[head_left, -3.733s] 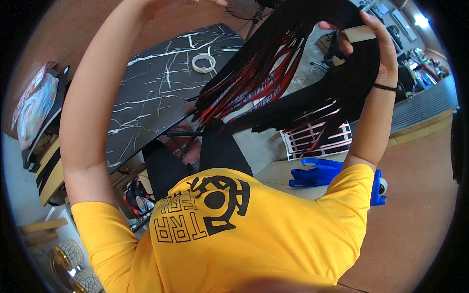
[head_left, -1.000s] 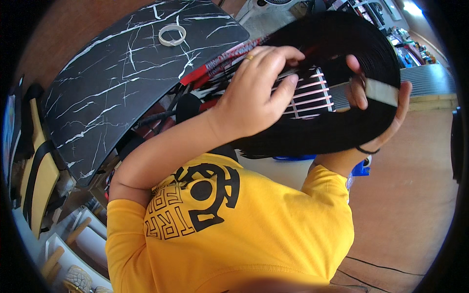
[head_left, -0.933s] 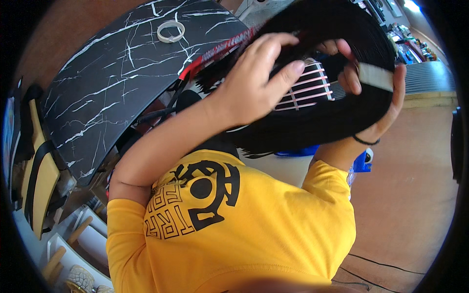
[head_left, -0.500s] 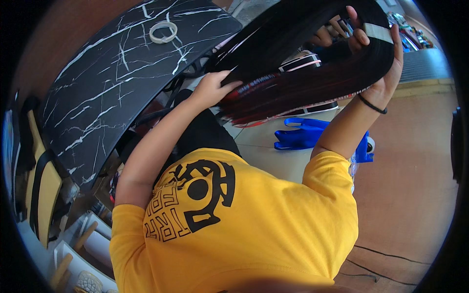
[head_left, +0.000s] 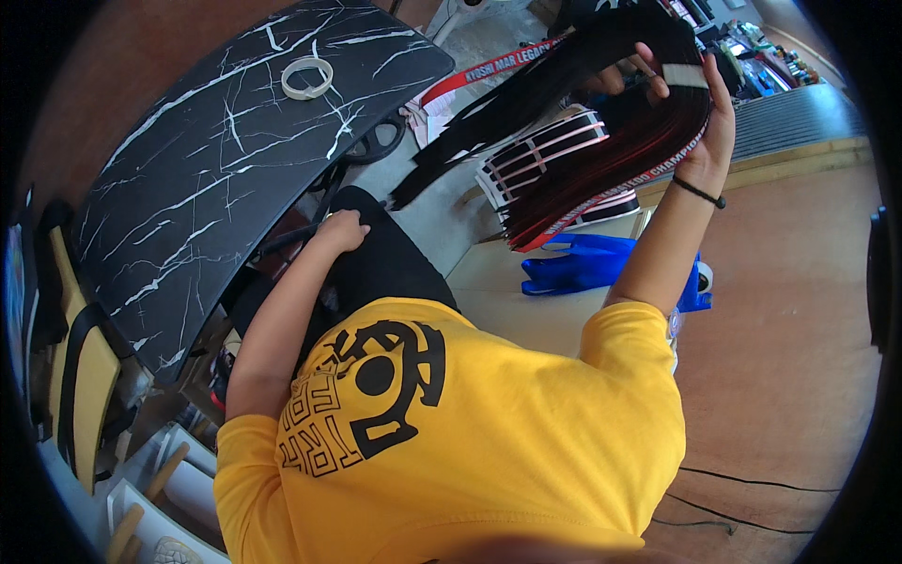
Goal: The person assembles a stack of red and black ribbons with medals by applying white tape to secure them together. They then place the assembled stack on a nearby surface and pick up a white grid-like frame, positioning it on the table.
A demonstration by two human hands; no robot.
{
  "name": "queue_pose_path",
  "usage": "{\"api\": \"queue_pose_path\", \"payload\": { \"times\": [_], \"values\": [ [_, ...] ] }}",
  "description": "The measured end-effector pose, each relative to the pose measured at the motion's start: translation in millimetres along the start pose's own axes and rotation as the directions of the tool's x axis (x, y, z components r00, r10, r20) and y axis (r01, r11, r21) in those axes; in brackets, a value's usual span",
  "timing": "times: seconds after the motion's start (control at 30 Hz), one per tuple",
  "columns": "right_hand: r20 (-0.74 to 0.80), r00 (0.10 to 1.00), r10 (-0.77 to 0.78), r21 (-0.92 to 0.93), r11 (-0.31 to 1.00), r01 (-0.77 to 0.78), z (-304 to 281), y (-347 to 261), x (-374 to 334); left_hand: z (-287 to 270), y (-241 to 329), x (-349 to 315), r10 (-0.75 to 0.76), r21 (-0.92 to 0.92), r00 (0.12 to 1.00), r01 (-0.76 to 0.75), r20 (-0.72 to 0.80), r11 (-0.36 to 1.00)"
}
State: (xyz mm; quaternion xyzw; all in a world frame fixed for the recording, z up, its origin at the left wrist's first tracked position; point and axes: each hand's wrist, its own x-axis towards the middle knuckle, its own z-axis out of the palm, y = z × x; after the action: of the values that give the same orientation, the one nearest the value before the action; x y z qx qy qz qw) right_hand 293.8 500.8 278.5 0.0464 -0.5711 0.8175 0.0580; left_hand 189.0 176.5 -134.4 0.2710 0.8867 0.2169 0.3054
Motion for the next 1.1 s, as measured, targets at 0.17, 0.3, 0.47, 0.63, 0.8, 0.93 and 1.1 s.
{"api": "queue_pose_path", "payload": {
  "times": [0.17, 0.3, 0.47, 0.63, 0.8, 0.93, 1.1],
  "values": [
    [-0.151, 0.987, -0.052, -0.201, 0.979, 0.021, -20, -1, 0, -12, 10, -6, 0.014, 0.054, 0.996, -0.019, 0.092, 0.998],
    [-0.036, 0.997, -0.069, -0.007, 0.998, 0.069, -26, 11, -8, -35, 48, -19, 0.186, -0.070, 0.980, -0.191, -0.076, 0.979],
    [-0.127, 0.992, -0.021, -0.054, 0.998, 0.014, -15, 18, -19, -89, 112, -44, 0.374, -0.254, 0.773, -0.553, -0.512, 0.794],
    [0.047, 0.997, 0.054, 0.034, 0.998, -0.056, 8, 27, -30, -134, 164, -66, 0.499, -0.065, 0.416, -0.813, -0.760, 0.579],
    [0.237, 0.966, 0.107, 0.074, 0.989, -0.128, 27, 38, -33, -163, 191, -68, 0.615, -0.387, 0.491, -0.870, -0.617, 0.305],
    [0.280, 0.954, 0.105, 0.148, 0.977, -0.151, 34, 45, -30, -192, 173, -66, 0.749, -0.701, 0.601, -0.660, -0.277, 0.271],
    [0.397, 0.911, 0.109, 0.120, 0.978, -0.170, 40, 47, -23, -190, 169, -85, 0.752, -0.537, 0.547, -0.785, -0.368, 0.308]
  ]
}}
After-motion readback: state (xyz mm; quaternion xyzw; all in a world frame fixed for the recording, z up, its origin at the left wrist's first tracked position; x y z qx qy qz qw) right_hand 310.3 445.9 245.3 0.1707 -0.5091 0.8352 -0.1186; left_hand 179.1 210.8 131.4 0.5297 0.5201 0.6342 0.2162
